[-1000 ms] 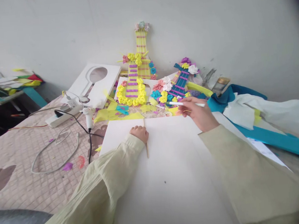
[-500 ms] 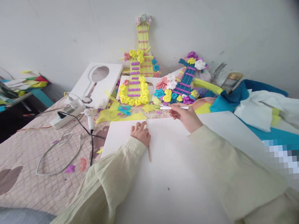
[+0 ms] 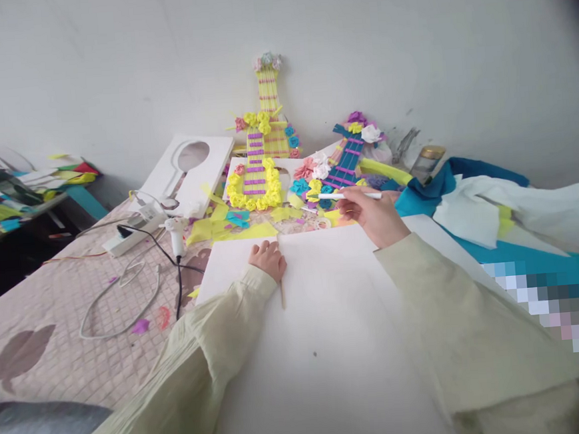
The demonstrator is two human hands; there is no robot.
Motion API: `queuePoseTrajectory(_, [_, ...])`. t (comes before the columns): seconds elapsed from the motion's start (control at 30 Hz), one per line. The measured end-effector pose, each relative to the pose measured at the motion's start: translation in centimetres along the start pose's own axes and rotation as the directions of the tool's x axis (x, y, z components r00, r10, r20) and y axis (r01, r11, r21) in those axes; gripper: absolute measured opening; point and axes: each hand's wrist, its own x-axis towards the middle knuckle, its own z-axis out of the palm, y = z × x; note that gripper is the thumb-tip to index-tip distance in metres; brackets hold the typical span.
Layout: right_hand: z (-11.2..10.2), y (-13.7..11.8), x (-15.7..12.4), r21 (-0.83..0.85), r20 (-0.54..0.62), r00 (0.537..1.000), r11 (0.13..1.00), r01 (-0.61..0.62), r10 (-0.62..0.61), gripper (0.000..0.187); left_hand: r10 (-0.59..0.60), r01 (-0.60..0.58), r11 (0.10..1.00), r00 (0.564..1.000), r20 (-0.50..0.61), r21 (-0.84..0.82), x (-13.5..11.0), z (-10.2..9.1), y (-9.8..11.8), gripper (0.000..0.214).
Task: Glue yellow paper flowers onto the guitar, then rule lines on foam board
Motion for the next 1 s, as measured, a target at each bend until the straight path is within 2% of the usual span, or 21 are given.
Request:
queuePoseTrajectory(0.23, [-1.4,-1.4,-1.1,0.0,-0.024,1.0,1.0,0.018,-0.018,0.017,-0.013,0.014,1.0,1.0,0.012,-0.024,-0.3,-0.8,0.2,0.019])
queuePoseTrajectory(0.5, [-2.4,-2.4,-2.1,-0.016,-0.047,0.999,1.0,0.024,-0.025,0.014,-0.02,0.027,0.996,0.997,0.07,-0.091,-1.1,-1.6,-0.6,0.04])
queuePoseTrajectory(0.73, [-2.7,-3.4,-2.9,-0.025,-0.052,0.998,0.999,0.037,-0.039,0.013,0.04,-0.028,0.993,0.993,0.107,-0.114,-1.5,-2.1,-0.8,0.037])
queuePoseTrajectory(1.0, [-3.2,-4.4,-4.0,-0.075,-0.064,0.997,0.997,0.036,-0.04,0.01,0.095,-0.072,0.988,0.981,0.171,-0.137,-1.7,-1.9,-1.6,0.062])
